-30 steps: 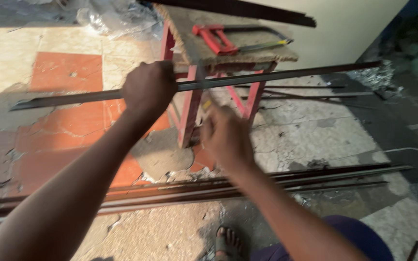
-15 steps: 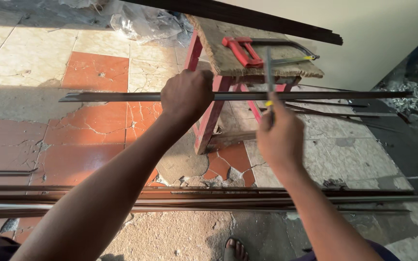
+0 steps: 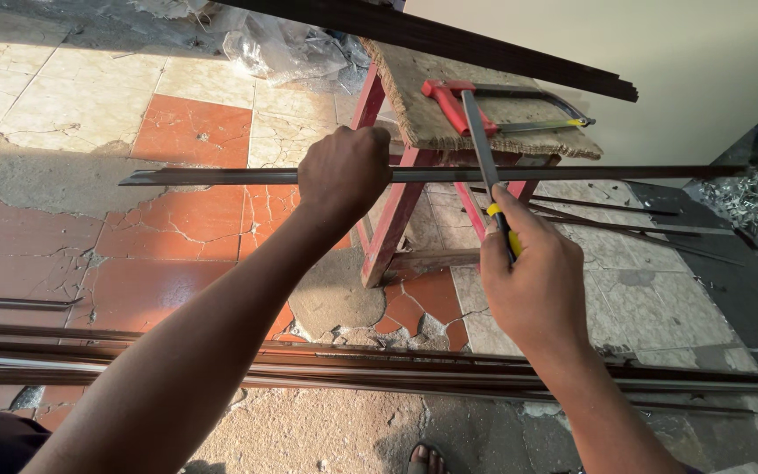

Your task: The person picks up a metal rod and a file, then sits on the floor to file the rod's edge. They repeatedly file the rod, adjusting its position on a small red stool, and continue the process for the duration of the clip.

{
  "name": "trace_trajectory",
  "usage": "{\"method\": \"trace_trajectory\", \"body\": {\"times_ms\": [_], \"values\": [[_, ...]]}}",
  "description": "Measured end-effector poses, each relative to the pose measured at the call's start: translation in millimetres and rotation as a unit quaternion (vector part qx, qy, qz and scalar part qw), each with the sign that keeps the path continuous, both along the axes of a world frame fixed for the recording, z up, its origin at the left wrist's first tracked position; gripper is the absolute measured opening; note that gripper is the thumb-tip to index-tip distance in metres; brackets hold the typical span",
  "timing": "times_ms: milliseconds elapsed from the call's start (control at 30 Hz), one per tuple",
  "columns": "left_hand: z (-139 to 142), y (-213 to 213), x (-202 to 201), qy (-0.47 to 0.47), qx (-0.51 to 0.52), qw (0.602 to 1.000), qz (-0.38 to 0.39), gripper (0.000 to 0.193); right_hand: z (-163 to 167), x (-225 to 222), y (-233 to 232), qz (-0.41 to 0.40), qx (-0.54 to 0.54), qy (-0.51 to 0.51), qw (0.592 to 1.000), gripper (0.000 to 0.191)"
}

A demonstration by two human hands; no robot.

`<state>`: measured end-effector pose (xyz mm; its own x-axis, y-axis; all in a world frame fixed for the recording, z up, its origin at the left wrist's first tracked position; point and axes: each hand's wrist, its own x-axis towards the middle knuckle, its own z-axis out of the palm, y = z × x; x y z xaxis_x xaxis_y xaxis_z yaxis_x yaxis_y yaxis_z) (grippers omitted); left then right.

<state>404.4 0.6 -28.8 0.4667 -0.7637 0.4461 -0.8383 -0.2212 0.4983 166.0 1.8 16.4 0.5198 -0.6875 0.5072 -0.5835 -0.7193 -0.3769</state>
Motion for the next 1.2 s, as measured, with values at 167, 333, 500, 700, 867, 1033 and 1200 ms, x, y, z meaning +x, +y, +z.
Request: {"method": "trace_trajectory", "body": {"times_ms": [167, 333, 500, 700, 867, 1033, 1200], "values": [[0.6, 0.5, 1.8, -0.014, -0.008, 1.0, 0.003, 0.012, -11.3, 0.0, 13.0, 0.018, 0.025, 0.024, 0.999, 0.046], [5.6, 4.1, -10.3, -0.005, -0.015, 1.0, -0.009, 0.011, -17.7, 14.1, 16.7, 0.054, -0.046, 0.069, 0.995, 0.044], [11.5, 6.8, -14.2, -0.012, -0.002, 1.0, -0.015, 0.006, -17.9, 15.2, 0.2, 0.01, -0.051, 0.002, 0.999, 0.045], [10.7, 7.5, -11.8, -0.009, -0.002, 1.0, -0.008, 0.012, -28.6, 22.3, 17.1, 0.08, -0.061, 0.025, 0.995, 0.045], [8.8, 7.7, -15.0, -0.03, 0.008, 0.999, -0.019, 0.01, -16.0, 23.7, 2.3, 0.004, -0.017, -0.02, 1.0, 0.044], [10.3, 8.7, -9.5, -0.005, 0.003, 1.0, -0.013, 0.018, -22.9, 20.3, 20.8, 0.099, -0.056, 0.024, 0.993, 0.045], [7.2, 7.6, -11.0, -0.036, -0.028, 0.999, -0.018, 0.013, -18.3, 25.9, 7.8, -0.02, 0.004, 0.021, 1.0, 0.047]]}}
